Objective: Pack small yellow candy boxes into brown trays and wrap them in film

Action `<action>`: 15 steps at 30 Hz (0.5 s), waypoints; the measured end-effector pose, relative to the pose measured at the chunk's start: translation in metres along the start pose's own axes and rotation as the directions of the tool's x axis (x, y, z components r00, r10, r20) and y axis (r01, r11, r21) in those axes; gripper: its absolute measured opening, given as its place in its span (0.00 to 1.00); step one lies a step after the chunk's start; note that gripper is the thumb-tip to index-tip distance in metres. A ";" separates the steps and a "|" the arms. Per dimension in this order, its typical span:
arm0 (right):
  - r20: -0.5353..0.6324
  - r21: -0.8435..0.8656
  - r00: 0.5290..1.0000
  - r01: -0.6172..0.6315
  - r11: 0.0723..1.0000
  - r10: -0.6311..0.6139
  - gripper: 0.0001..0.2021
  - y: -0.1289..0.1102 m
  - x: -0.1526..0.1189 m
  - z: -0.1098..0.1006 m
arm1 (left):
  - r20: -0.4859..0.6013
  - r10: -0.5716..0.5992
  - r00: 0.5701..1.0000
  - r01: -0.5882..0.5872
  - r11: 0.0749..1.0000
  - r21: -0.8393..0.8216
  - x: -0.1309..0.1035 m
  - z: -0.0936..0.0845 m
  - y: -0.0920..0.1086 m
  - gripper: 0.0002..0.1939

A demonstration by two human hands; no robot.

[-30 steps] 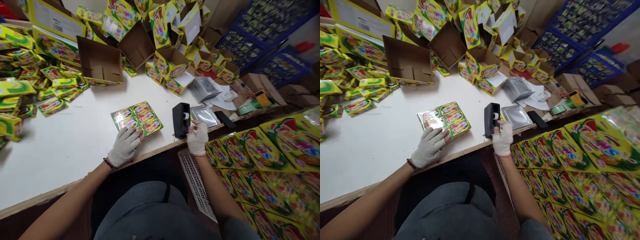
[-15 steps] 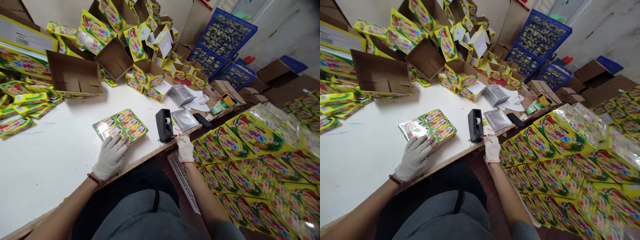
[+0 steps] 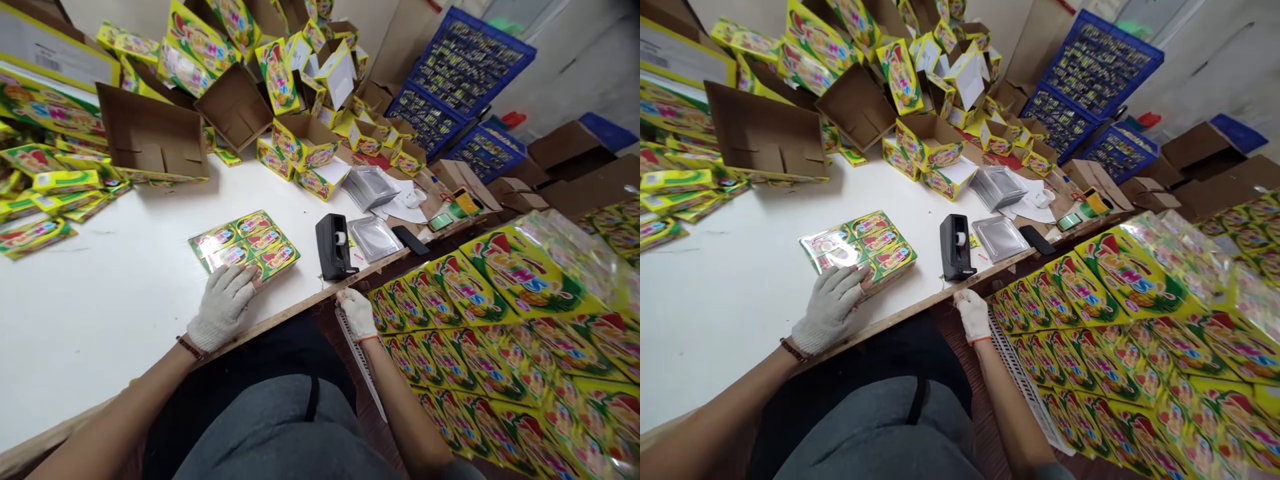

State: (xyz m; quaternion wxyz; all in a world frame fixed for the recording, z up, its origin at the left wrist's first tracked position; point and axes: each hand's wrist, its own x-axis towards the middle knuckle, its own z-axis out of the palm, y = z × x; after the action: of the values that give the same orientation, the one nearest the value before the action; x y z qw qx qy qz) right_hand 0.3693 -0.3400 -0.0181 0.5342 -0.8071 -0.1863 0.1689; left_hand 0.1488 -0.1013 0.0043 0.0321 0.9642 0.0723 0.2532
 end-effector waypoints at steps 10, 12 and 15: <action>0.502 0.257 0.861 -0.059 0.965 -0.081 0.23 -0.065 -0.008 0.102 | 0.075 -0.132 0.988 0.138 0.987 -0.088 0.004 -0.006 0.010 0.10; 0.523 0.238 0.851 -0.089 0.967 -0.050 0.24 -0.064 -0.005 0.109 | 0.093 -0.119 0.989 0.125 0.990 -0.061 0.011 -0.013 0.012 0.15; 0.535 0.225 0.845 -0.116 0.967 -0.023 0.24 -0.060 -0.003 0.112 | 0.193 -0.066 0.979 0.068 0.998 -0.003 0.021 -0.023 0.014 0.21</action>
State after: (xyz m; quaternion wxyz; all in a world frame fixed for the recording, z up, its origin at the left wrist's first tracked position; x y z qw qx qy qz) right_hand 0.3062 -0.2305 -0.0046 0.5538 -0.6594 -0.2846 0.4212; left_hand 0.1573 -0.1108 0.0358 0.0520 0.9810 0.0999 0.1580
